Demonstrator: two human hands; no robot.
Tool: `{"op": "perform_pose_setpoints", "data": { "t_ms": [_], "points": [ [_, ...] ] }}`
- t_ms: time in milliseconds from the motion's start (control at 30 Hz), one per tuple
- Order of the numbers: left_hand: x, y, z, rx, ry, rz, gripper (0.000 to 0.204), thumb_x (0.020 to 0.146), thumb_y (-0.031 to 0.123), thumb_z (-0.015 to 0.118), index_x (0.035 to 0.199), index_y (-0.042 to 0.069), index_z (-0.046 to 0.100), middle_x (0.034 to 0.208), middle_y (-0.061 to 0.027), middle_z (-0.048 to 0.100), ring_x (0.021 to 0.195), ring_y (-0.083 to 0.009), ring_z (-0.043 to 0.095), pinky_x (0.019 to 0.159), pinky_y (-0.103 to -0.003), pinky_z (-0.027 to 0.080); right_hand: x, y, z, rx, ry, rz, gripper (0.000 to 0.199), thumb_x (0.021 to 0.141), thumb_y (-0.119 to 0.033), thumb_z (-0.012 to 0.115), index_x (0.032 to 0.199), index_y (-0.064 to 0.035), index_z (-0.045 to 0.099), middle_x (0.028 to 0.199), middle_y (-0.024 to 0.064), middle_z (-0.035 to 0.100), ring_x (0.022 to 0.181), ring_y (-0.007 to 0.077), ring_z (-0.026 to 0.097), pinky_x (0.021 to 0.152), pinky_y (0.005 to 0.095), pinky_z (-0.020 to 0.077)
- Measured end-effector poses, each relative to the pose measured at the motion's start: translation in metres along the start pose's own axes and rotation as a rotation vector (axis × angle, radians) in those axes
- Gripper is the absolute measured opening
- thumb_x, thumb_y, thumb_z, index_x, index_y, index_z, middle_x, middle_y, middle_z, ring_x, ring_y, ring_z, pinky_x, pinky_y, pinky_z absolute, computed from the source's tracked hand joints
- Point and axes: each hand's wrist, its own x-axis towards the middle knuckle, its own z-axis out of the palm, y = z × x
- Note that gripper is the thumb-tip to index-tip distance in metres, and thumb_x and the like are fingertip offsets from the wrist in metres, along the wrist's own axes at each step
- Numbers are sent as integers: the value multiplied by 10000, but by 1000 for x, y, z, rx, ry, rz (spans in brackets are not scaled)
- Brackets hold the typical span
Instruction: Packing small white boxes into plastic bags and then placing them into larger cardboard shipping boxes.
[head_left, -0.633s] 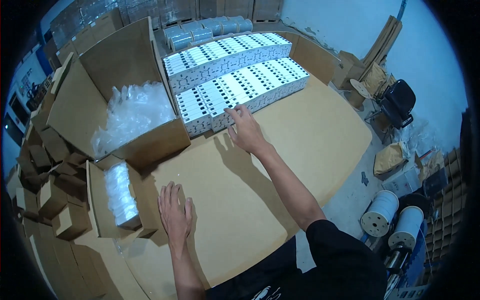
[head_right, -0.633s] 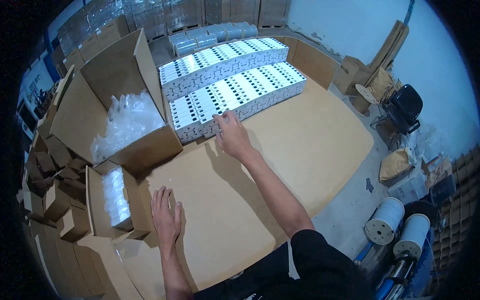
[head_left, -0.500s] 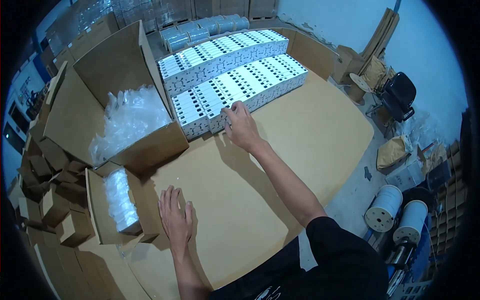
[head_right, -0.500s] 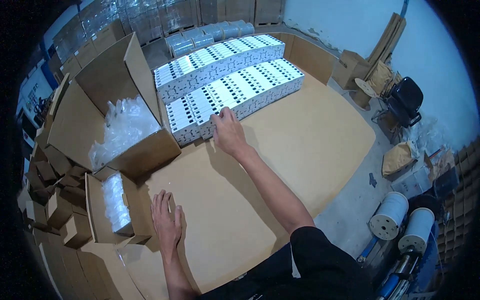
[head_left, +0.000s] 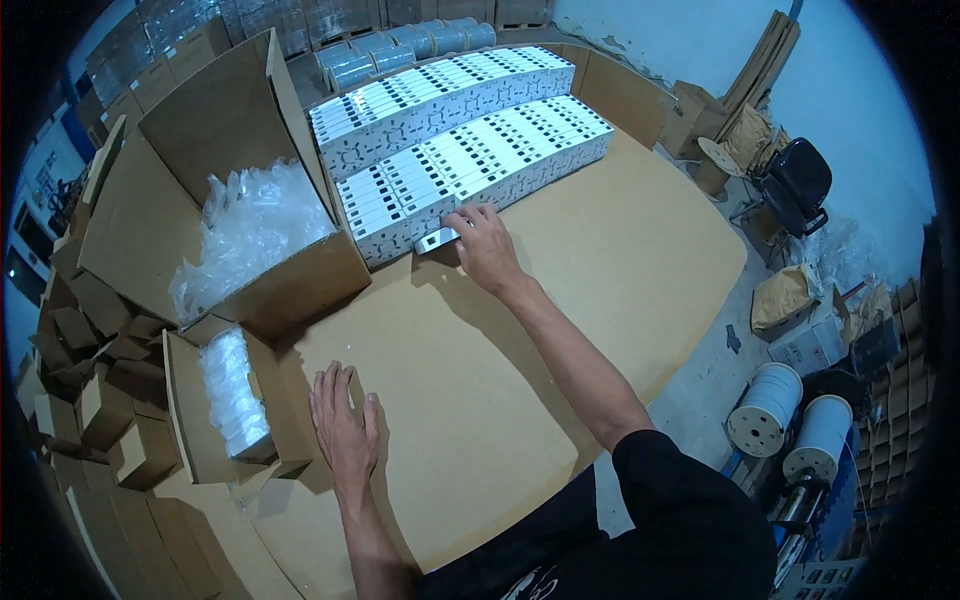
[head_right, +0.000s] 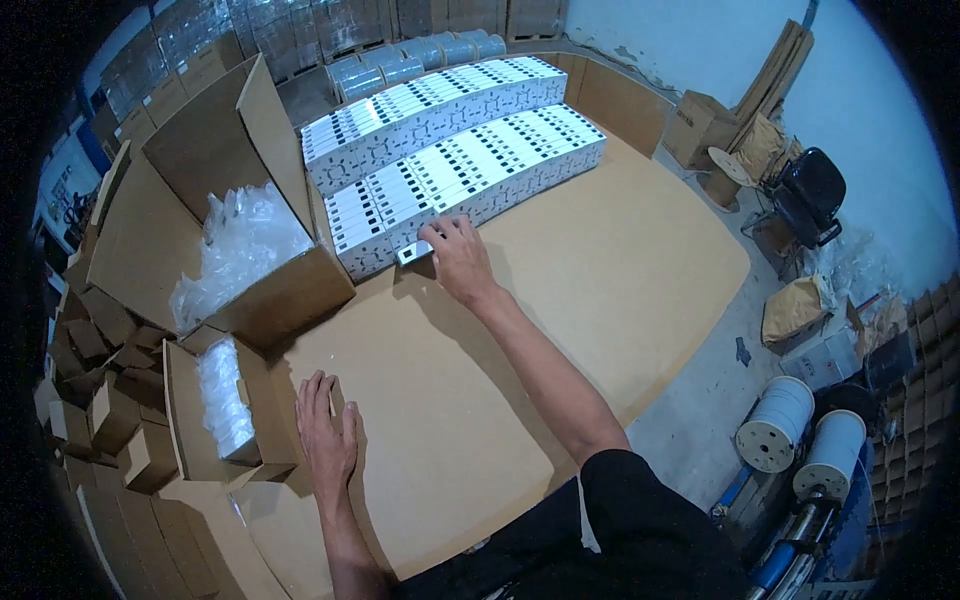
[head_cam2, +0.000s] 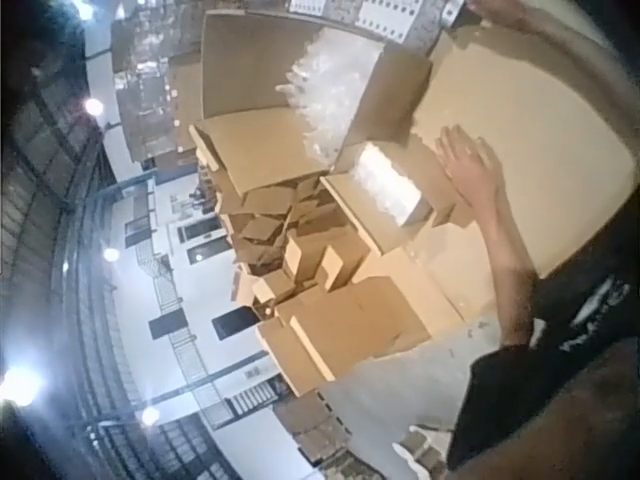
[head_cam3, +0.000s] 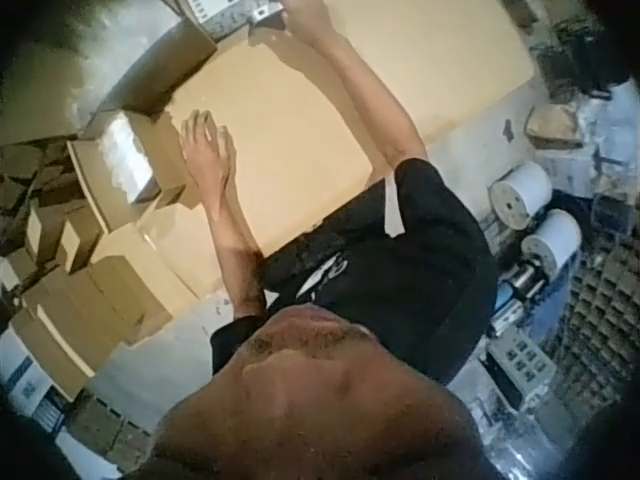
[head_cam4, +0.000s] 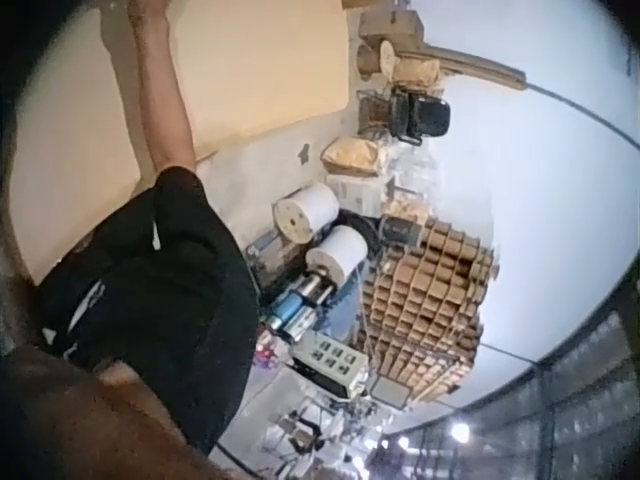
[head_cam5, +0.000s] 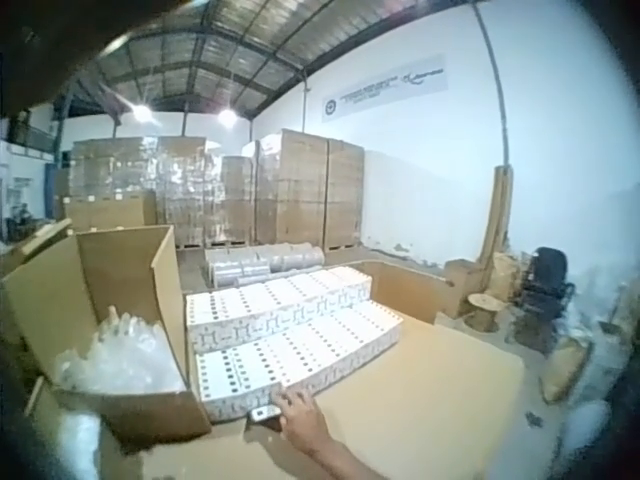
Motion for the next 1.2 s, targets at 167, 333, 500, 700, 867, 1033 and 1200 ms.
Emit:
{"op": "perform_pose_setpoints", "data": {
  "t_ms": [167,333,500,700,867,1033,1200],
  "points": [
    [-3,-3,-1,-10,3,-24,495,951,199,632,1416,57,536,1527,-164,468,1483,-367,344,1248,-530,208,-7,-26,-18,101,-45,15,355,812,25,692,1141,-104,648,1136,102,621,1064,345,548,983,452,466],
    [-1,-9,1,-135,104,41,477,934,149,668,1379,30,544,1425,-197,538,1391,-394,436,1202,-504,300,-23,-83,-45,237,-190,73,332,838,3,690,1151,-101,645,1117,100,622,1055,344,561,954,450,482],
    [0,-11,-4,-306,208,-68,364,995,144,597,1329,2,571,1219,-197,639,1236,-367,557,1087,-458,419,-45,-143,-41,430,-327,70,322,862,-1,677,1168,-96,653,1089,111,628,1060,342,612,897,466,510],
    [2,-3,-19,-622,131,-382,327,1077,271,499,1229,20,644,868,-124,683,802,-201,679,753,-365,526,-59,-181,-37,586,-427,53,318,861,26,702,1171,-42,678,1107,122,654,977,300,673,740,382,564],
    [1,-11,-13,-785,169,-399,348,1089,310,496,1178,28,679,866,-68,681,747,-119,649,697,-309,521,-61,-189,-34,699,-407,91,274,880,22,678,1150,-24,679,1130,137,632,986,274,682,769,366,600],
    [6,-20,-9,-868,244,-273,320,1079,268,531,1300,60,630,973,-70,710,884,-111,654,766,-302,535,-68,-186,-27,799,-345,162,228,901,37,649,1126,6,676,1244,154,586,994,239,692,746,328,630],
    [10,-21,5,-928,307,-240,388,1012,148,632,1381,42,577,1116,-127,710,942,-132,661,863,-307,549,-79,-167,4,974,-255,314,133,921,49,640,1053,51,622,1283,183,595,936,224,711,764,321,606]
  ]
}}
